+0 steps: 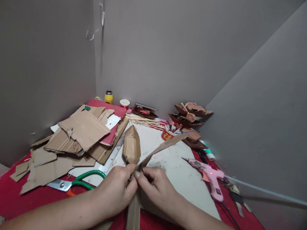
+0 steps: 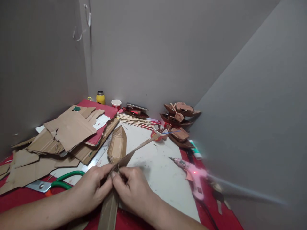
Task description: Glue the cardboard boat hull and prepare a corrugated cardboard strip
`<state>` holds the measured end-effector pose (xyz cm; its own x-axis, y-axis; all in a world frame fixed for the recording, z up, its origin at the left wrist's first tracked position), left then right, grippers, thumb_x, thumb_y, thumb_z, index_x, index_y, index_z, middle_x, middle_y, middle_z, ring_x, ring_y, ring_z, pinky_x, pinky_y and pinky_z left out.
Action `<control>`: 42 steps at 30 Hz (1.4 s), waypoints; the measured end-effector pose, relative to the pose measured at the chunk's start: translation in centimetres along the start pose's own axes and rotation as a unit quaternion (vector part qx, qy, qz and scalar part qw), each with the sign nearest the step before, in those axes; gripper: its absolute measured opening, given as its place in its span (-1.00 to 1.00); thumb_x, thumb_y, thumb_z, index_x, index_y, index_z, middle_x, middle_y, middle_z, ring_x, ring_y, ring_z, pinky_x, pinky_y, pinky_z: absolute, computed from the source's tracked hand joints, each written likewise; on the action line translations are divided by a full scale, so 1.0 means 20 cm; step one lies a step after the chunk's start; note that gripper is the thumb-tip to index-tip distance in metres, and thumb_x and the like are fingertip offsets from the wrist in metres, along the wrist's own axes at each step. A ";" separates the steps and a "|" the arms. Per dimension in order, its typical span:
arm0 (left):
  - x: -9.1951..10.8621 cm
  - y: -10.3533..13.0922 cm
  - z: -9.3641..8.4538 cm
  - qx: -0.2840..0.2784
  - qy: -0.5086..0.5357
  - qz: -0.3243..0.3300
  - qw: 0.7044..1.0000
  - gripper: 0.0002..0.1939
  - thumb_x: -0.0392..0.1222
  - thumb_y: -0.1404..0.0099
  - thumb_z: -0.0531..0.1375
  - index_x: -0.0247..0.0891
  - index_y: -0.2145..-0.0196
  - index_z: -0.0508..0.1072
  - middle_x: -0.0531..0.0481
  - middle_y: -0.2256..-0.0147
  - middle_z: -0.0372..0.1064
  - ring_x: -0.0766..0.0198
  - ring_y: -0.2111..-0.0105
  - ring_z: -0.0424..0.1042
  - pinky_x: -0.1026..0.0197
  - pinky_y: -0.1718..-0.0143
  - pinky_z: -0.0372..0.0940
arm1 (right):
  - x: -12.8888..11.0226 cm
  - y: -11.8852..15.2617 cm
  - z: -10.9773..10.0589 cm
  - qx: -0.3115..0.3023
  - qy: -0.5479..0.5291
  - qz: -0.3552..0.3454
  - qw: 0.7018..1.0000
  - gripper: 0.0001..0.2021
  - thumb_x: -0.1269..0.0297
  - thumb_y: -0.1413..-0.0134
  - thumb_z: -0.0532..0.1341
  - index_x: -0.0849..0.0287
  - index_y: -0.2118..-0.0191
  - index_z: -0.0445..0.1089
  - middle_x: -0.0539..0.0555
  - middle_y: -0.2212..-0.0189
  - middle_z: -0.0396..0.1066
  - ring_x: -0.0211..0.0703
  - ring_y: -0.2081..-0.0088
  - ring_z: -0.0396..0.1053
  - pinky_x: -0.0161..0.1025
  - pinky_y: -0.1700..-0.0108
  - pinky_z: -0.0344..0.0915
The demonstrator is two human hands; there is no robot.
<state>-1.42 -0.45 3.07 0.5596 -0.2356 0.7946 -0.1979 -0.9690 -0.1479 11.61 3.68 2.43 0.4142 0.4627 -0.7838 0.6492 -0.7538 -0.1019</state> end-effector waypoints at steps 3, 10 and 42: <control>0.00 0.01 0.01 -0.004 -0.018 -0.010 1.000 -0.86 -0.30 -0.29 -0.01 -0.24 0.38 0.31 0.00 0.48 0.37 0.25 0.48 0.33 0.28 0.39 0.15 | 0.00 0.01 0.01 -0.012 -0.003 -0.019 1.000 -0.66 0.25 -0.26 -0.04 0.19 0.54 0.19 -0.07 0.62 0.14 -0.33 0.55 0.09 -0.37 0.48 0.06; -0.01 -0.02 0.01 -0.004 0.041 -0.007 0.999 -0.87 -0.34 -0.26 -0.02 -0.23 0.41 0.28 0.13 0.52 0.20 0.35 0.52 0.18 0.32 0.45 0.07 | 0.00 0.02 0.00 -0.004 -0.068 -0.079 0.995 -0.67 0.26 -0.28 -0.05 0.18 0.51 0.22 -0.05 0.56 0.20 -0.30 0.49 0.16 -0.39 0.40 0.20; 0.01 -0.03 -0.06 0.023 0.012 -0.001 1.000 -0.74 -0.34 -0.21 0.02 -0.30 0.28 0.50 -0.05 0.40 0.48 0.22 0.39 0.40 0.28 0.30 0.25 | 0.00 0.02 0.03 0.014 -0.139 0.011 0.990 -0.77 0.31 -0.08 0.04 0.18 0.58 0.21 -0.07 0.62 0.16 -0.31 0.54 0.11 -0.39 0.49 0.11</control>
<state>-2.18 0.25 4.02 0.5403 -0.2326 0.8087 -0.1590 -0.9719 -0.1733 11.46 3.06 2.01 0.2341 0.3036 -0.9236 0.6220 -0.7769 -0.0977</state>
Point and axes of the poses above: each hand's wrist, its own y-axis away from the middle knuckle, its own z-axis out of the palm, x = y × z, the point moved 3 cm from there along -y, towards the middle knuckle
